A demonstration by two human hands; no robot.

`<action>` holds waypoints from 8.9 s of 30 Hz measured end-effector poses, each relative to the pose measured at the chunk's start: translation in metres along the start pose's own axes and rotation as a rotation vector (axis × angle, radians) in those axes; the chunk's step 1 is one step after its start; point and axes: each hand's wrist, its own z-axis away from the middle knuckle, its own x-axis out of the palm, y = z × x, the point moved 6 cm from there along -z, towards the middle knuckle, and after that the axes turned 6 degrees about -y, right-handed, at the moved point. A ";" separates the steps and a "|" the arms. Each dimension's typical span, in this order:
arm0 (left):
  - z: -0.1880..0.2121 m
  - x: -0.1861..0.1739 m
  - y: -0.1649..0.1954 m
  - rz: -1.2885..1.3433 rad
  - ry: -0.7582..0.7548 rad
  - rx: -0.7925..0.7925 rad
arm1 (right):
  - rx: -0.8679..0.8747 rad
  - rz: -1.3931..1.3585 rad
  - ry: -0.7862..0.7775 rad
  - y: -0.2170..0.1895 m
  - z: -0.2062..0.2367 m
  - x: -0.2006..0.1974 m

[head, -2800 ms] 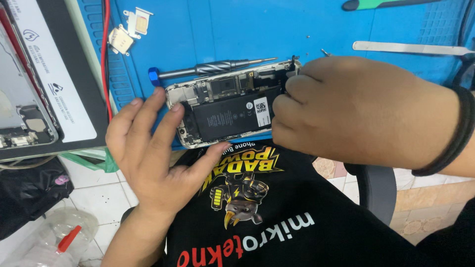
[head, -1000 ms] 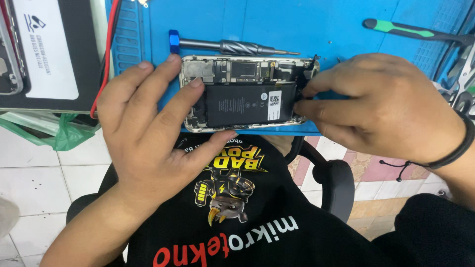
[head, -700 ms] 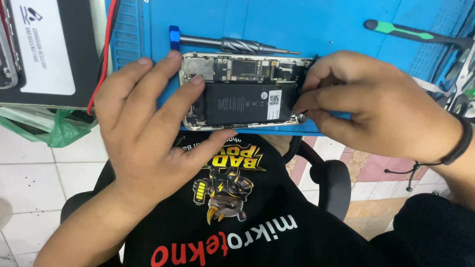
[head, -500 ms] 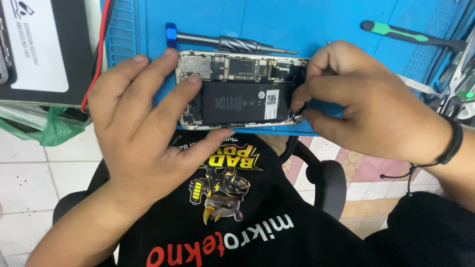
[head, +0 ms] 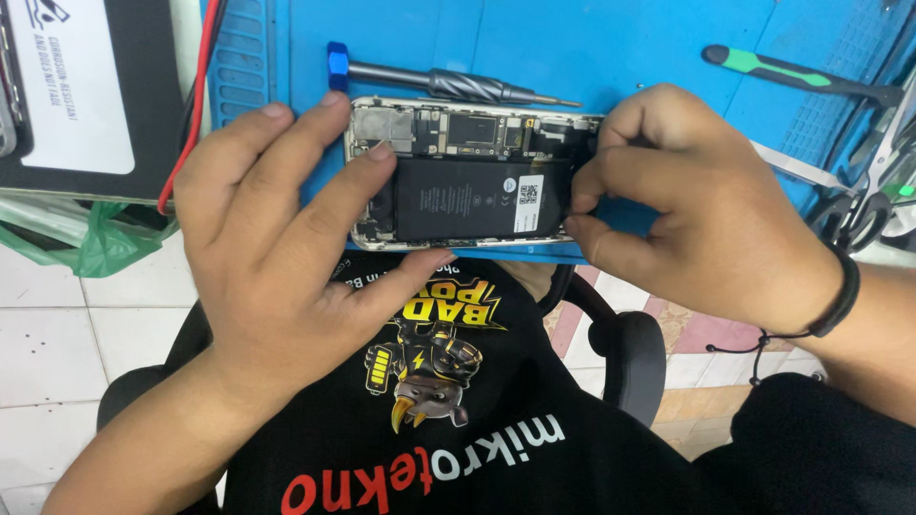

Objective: The person repairs a disassembled smartphone on a blue repair mat, using a precision screwdriver to remove and reinstall small screws and using fingers and a pry tool to position and press the battery and internal components inside the phone frame.

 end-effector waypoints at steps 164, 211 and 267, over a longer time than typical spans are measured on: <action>-0.068 0.071 0.093 0.321 -0.349 0.162 | -0.031 0.059 0.353 0.024 0.058 0.001; -0.044 0.080 0.106 0.184 -0.108 0.315 | 0.040 0.005 0.383 0.026 0.064 0.005; -0.074 0.040 0.070 0.032 -0.372 0.383 | 0.168 0.306 0.538 -0.023 0.043 0.033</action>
